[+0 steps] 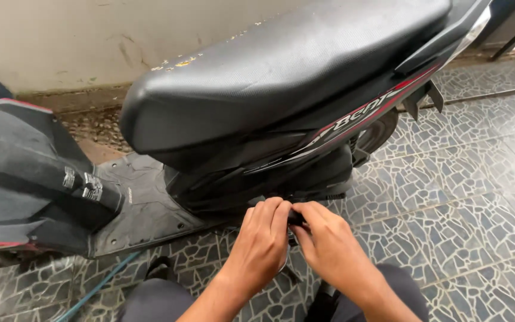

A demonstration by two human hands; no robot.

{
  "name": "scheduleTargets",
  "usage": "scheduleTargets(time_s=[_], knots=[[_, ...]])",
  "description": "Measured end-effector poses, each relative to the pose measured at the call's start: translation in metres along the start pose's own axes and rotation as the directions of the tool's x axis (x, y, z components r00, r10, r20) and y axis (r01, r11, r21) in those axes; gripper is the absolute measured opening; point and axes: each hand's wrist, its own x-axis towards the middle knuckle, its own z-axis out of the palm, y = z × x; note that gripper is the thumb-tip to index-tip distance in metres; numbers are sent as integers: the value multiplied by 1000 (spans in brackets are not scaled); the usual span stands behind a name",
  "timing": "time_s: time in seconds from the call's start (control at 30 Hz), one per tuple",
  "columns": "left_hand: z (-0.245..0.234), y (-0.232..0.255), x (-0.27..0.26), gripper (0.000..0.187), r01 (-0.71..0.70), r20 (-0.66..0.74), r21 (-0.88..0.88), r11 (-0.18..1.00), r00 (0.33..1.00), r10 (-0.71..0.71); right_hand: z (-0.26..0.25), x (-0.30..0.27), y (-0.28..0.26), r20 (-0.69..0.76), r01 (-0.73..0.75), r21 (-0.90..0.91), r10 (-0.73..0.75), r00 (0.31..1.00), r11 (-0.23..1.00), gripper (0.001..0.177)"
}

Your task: The person cleans the engine and lower components of a motorcycle by spraying liquid onto them with a spray bottle, then scrubbing with a screwdriver.

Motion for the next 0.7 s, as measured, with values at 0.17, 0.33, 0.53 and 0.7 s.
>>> scheduleTargets(time_s=[0.17, 0.33, 0.53, 0.7], knots=[[-10, 12, -9, 45, -14, -19, 12, 1000, 1000, 14, -6, -15, -13, -7, 19, -37, -19, 1000, 999, 42], [-18, 21, -10, 42, -26, -6, -91, 996, 1000, 26, -10, -26, -18, -49, -15, -9, 14, 999, 1000, 40], [-20, 28, -15, 38, -72, 54, -91, 993, 996, 77, -11, -40, -21, -51, -75, 34, 76, 996, 997, 39], [-15, 40, -16, 43, -80, 41, -63, 995, 996, 83, -21, -47, -15, -45, -60, -3, 60, 997, 998, 39]])
